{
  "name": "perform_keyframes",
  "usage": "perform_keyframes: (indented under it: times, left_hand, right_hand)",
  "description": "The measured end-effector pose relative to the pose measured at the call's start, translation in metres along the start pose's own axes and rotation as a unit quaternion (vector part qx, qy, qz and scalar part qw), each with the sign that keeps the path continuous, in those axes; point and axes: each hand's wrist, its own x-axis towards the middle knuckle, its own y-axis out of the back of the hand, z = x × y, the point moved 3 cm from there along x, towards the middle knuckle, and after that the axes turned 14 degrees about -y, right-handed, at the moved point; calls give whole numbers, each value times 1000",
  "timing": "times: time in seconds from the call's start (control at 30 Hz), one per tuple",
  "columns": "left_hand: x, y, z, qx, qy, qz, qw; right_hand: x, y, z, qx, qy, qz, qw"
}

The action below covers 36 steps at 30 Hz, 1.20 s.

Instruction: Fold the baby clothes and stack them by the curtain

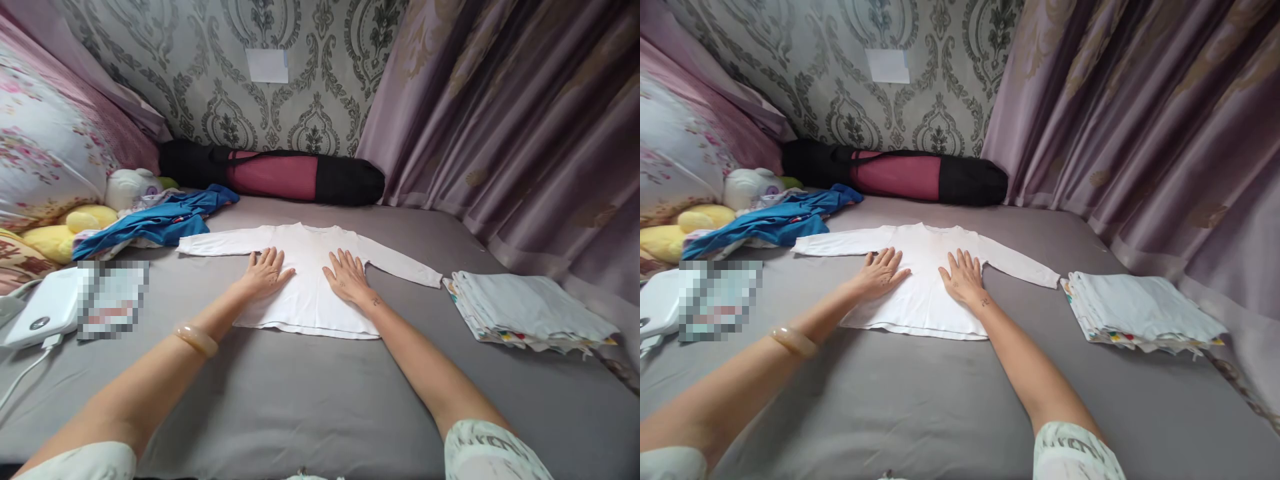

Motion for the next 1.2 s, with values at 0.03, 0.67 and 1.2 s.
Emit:
perform_keyframes:
  times: [0.03,0.67,1.2]
  left_hand:
    - [0,2,1,7,1,-7,1000]
    - [-49,-11,65,-36,-226,-63,971]
    - [45,4,91,-80,-234,32,968]
  right_hand:
    - [-2,1,0,2,2,-4,1000]
    - [-103,8,9,67,103,-96,988]
    - [-9,80,181,-58,-280,36,958]
